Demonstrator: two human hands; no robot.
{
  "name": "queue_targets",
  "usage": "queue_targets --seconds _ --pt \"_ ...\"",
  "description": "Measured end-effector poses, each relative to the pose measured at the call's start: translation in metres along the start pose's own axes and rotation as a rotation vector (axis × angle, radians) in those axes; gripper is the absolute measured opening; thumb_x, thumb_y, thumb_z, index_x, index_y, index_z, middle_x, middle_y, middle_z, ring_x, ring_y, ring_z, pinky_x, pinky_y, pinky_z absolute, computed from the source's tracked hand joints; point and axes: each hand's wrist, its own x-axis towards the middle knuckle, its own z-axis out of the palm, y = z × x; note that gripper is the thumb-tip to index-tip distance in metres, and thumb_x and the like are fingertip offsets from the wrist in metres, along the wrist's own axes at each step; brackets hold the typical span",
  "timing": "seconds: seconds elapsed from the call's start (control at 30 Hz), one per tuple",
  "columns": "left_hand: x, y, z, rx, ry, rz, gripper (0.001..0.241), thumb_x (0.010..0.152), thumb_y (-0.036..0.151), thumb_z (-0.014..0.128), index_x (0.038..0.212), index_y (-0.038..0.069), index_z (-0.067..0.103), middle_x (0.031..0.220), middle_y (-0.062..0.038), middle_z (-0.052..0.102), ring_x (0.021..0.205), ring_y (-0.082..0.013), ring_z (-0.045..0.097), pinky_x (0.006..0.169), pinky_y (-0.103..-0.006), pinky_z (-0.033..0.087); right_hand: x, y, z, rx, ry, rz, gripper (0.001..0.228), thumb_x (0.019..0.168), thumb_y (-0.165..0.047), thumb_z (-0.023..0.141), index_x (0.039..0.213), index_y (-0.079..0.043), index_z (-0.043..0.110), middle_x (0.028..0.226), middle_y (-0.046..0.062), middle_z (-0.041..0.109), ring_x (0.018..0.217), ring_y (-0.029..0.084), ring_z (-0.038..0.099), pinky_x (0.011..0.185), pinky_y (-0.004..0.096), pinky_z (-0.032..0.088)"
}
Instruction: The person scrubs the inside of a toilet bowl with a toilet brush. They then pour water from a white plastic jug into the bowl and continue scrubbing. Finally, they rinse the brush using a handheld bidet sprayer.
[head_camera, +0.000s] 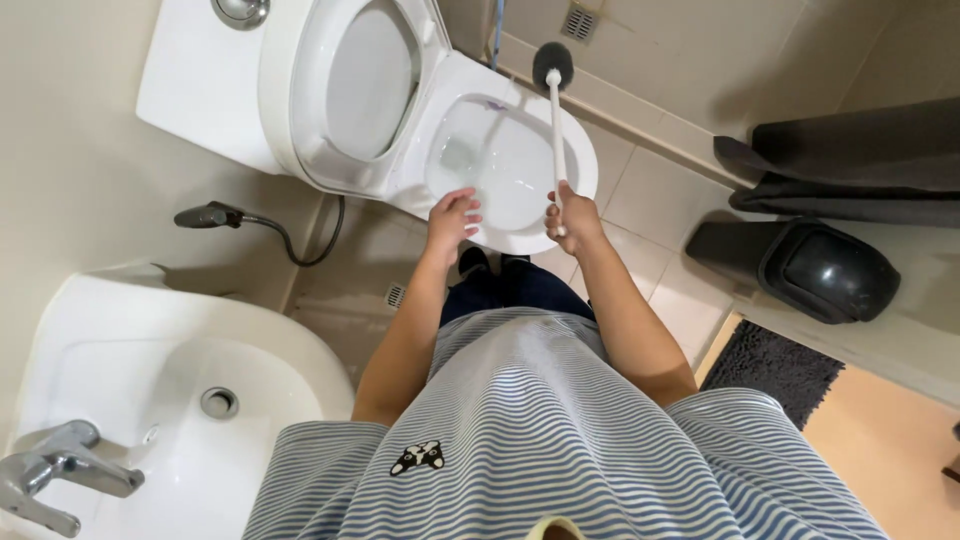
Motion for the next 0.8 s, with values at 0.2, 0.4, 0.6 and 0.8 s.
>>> queue_targets --seconds 0.2,0.4,0.6,0.8 --pt "-0.003 0.061 0.021 -0.163 -0.017 0.122 0.028 0.1 0.022 0.059 0.126 0.013 0.066 0.107 -0.005 0.07 0.085 -0.0172 0.069 0.071 -0.0316 0.054 0.002 -0.01 0.006 0.34 -0.312 0.071 0.028 0.108 -0.033 0.052 0.094 -0.008 0.047 0.064 0.0 0.048 0.054 0.012 0.045 0.045 0.025 0.036" --pt "-0.011 0.102 0.019 -0.266 0.053 0.226 0.031 0.102 0.024 0.056 0.128 0.01 0.065 0.11 -0.006 0.07 0.087 -0.0178 0.069 0.074 -0.0326 0.056 -0.038 -0.052 0.034 0.186 -0.35 -0.008 0.014 0.105 -0.025 0.048 0.098 -0.013 0.046 0.066 0.001 0.051 0.061 0.017 0.051 0.054 0.031 0.047" --pt "0.008 0.129 0.024 -0.315 0.043 0.261 0.033 0.102 0.027 0.059 0.129 0.008 0.065 0.111 -0.007 0.07 0.087 -0.0184 0.067 0.074 -0.0343 0.055 -0.017 -0.071 0.091 0.373 -0.419 -0.084 0.007 0.102 -0.019 0.05 0.1 -0.014 0.047 0.069 0.003 0.054 0.06 0.017 0.051 0.051 0.032 0.042" --pt "0.028 0.196 0.032 -0.286 0.026 0.35 0.041 0.102 0.037 0.055 0.132 0.009 0.062 0.115 -0.006 0.068 0.098 -0.0188 0.067 0.078 -0.035 0.056 -0.01 -0.087 0.188 0.531 -0.285 -0.169 0.014 0.101 -0.02 0.051 0.096 -0.008 0.045 0.071 0.007 0.056 0.06 0.021 0.054 0.048 0.034 0.041"
